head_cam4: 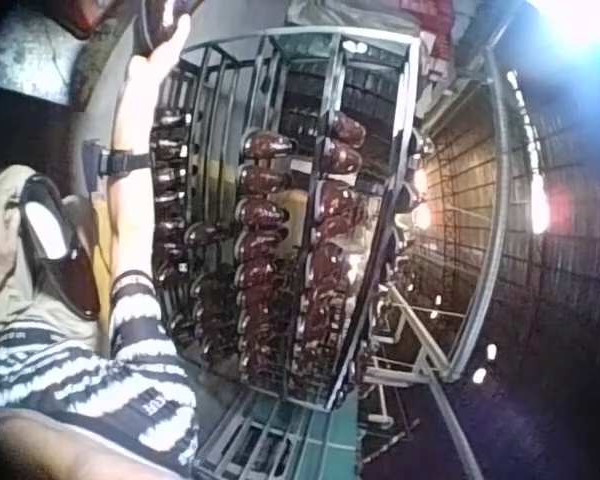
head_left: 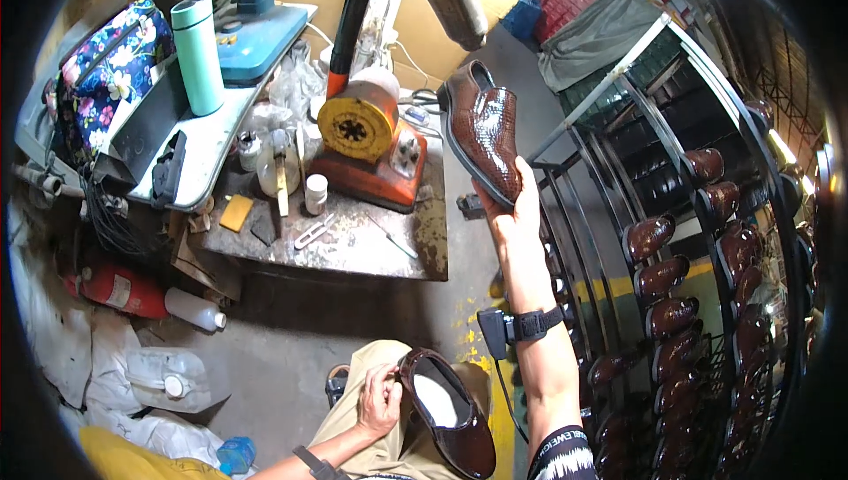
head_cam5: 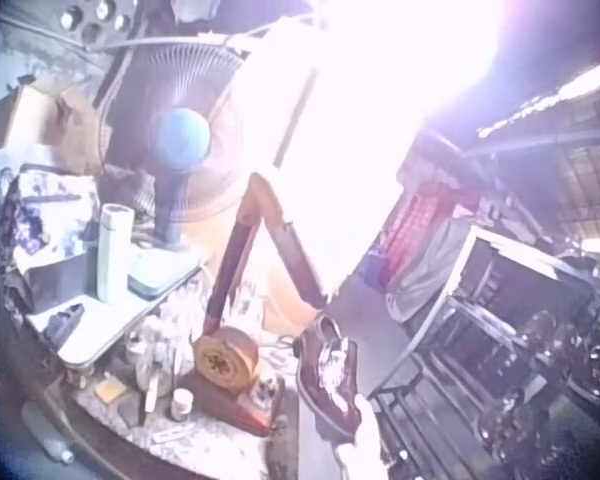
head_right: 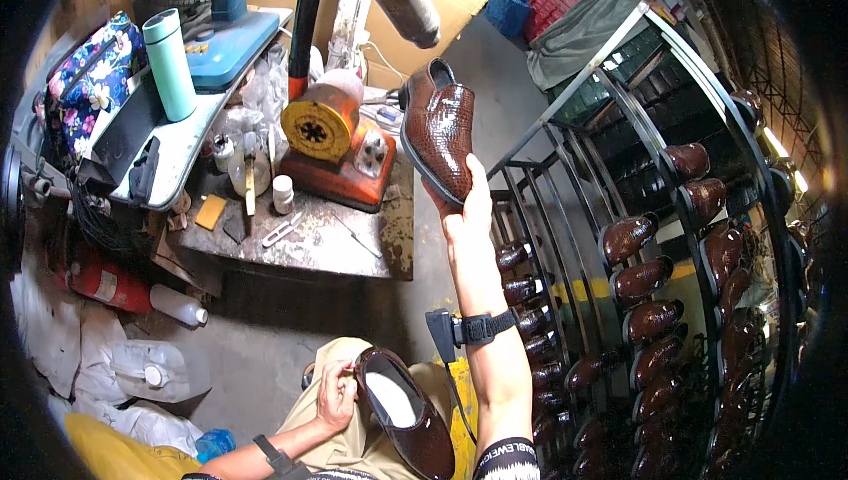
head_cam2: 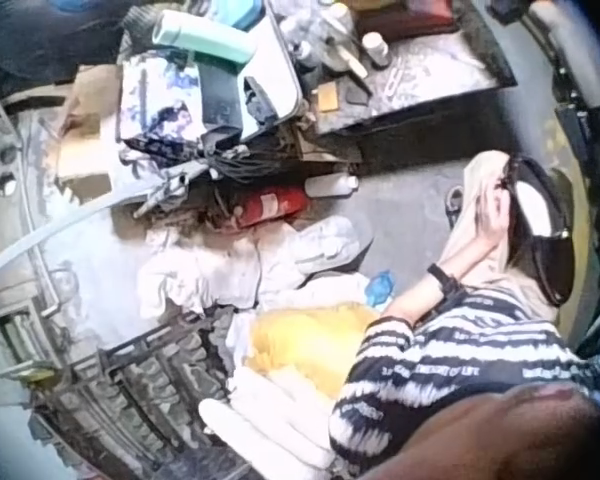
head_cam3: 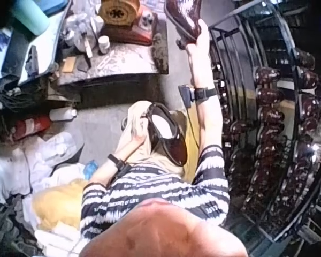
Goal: Checking the quality and finish of manufactured leather shoes on a rack.
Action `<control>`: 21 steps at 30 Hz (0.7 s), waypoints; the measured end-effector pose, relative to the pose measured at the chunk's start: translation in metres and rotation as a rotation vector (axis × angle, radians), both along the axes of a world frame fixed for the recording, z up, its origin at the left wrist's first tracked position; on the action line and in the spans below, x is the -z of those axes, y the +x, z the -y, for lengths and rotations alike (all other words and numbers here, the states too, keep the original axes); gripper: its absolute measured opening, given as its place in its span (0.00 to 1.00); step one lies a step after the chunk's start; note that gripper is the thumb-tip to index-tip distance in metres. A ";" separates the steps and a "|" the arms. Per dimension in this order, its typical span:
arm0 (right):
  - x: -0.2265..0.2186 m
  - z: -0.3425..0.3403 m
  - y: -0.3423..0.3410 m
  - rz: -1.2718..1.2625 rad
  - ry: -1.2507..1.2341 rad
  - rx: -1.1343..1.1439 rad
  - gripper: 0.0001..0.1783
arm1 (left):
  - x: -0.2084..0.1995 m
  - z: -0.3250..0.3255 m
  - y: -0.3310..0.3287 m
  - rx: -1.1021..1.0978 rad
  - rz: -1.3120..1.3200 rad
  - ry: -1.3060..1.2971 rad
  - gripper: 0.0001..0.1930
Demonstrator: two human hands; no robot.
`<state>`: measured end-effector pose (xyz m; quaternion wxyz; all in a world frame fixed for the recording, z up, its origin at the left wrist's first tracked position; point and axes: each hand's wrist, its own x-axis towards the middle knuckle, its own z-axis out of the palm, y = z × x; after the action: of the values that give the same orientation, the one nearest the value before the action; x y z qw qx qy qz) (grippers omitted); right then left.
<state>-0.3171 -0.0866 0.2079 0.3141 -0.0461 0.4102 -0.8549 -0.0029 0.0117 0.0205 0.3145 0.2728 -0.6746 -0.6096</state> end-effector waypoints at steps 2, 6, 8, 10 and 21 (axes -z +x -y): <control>-0.004 0.014 -0.006 -0.023 -0.026 -0.005 0.17 | 0.003 0.002 -0.001 -0.009 -0.014 0.003 0.17; -0.010 0.037 -0.011 -0.021 -0.051 0.025 0.17 | 0.002 0.007 -0.001 0.009 -0.015 0.040 0.17; -0.012 0.043 -0.012 -0.018 -0.063 0.021 0.17 | 0.000 0.010 -0.002 0.009 -0.023 0.040 0.17; -0.013 0.048 -0.014 -0.012 -0.073 0.013 0.17 | 0.002 0.012 -0.002 0.007 -0.016 0.032 0.17; -0.016 0.066 -0.028 0.019 -0.143 -0.018 0.19 | 0.009 0.012 -0.003 -0.006 -0.015 0.004 0.16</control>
<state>-0.3448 -0.1525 0.2240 0.3215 -0.0639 0.3446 -0.8797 -0.0057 0.0000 0.0117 0.3209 0.2709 -0.6701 -0.6120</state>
